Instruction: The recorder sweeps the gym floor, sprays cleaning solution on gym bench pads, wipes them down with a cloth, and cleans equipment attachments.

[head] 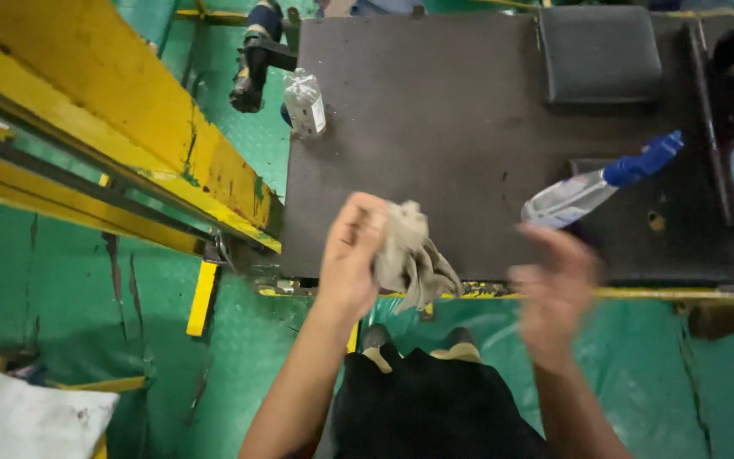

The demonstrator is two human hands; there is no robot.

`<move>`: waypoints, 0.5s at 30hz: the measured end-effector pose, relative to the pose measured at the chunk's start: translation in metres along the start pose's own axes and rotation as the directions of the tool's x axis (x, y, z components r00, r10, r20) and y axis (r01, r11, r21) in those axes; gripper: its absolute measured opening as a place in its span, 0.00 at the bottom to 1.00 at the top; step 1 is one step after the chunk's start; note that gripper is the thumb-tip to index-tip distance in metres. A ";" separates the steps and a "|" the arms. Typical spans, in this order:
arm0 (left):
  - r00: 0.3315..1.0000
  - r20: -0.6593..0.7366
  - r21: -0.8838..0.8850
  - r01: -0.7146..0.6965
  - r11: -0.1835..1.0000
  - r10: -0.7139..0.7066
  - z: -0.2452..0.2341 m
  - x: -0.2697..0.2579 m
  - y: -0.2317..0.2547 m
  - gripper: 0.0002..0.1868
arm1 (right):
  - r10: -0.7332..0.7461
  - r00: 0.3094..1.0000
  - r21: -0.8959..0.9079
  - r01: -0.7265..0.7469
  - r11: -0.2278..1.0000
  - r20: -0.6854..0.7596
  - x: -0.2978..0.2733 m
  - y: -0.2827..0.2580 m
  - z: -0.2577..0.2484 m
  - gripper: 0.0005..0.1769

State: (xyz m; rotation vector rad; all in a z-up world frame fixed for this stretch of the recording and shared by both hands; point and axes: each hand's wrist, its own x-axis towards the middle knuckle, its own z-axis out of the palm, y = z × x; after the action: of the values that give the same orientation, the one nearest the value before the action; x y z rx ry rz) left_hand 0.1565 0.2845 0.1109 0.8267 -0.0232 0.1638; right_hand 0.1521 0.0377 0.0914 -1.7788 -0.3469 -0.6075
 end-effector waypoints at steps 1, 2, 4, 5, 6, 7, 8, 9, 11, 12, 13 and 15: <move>0.995 0.094 0.035 0.034 0.999 -0.037 0.004 -0.002 0.000 0.03 | 0.111 0.957 0.014 -0.119 0.993 0.269 0.005 -0.029 0.015 0.41; 0.993 0.107 0.034 0.047 0.998 -0.051 0.007 0.000 0.005 0.03 | 0.119 0.960 0.005 -0.124 0.992 0.255 0.013 -0.033 0.029 0.41; 0.971 0.222 0.293 0.022 0.956 -0.090 0.014 0.002 0.014 0.04 | -0.101 0.880 0.137 0.042 0.990 0.464 0.031 -0.039 0.056 0.36; 0.969 0.228 0.293 0.023 0.956 -0.093 0.013 0.012 0.027 0.04 | -0.099 0.883 0.133 0.042 0.990 0.459 0.036 -0.027 0.058 0.36; 0.964 0.265 0.457 -0.117 0.882 -0.010 0.012 0.022 0.039 0.05 | 0.029 0.904 -0.046 -0.010 0.999 0.427 0.041 -0.015 0.061 0.25; 0.946 0.315 0.599 -0.255 0.759 0.070 0.011 0.033 0.053 0.05 | 0.146 0.915 -0.216 -0.067 0.974 0.375 0.048 -0.003 0.065 0.16; 0.945 0.319 0.599 -0.259 0.758 0.071 0.008 0.054 0.066 0.05 | 0.143 0.917 -0.215 -0.064 0.975 0.372 0.078 0.000 0.064 0.16; 0.891 0.432 0.673 -0.424 0.606 0.143 0.006 0.073 0.077 0.05 | 0.075 0.946 -0.251 0.007 0.968 0.315 0.104 0.002 0.062 0.13; 0.814 0.553 0.700 -0.570 0.431 0.179 0.018 0.098 0.097 0.05 | 0.009 0.967 -0.299 0.069 0.952 0.254 0.144 0.009 0.050 0.09; 0.774 0.556 0.690 -0.633 0.350 0.303 0.032 0.105 0.107 0.04 | -0.177 0.980 -0.413 0.199 0.889 0.093 0.158 0.013 0.041 0.09; 0.711 0.560 0.679 -0.688 0.256 0.425 0.046 0.114 0.119 0.04 | -0.385 0.922 -0.531 0.310 0.789 -0.034 0.177 0.017 0.034 0.13; 0.655 0.537 0.679 -0.709 0.189 0.531 0.069 0.096 0.140 0.02 | -0.445 0.895 -0.654 0.320 0.686 -0.028 0.171 0.009 0.024 0.17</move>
State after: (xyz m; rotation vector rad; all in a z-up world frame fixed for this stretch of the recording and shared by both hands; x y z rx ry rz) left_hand 0.2330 0.3401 0.2677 1.8598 -0.5268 0.9803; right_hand 0.3023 0.0452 0.1758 -2.2926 -0.4223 -1.3150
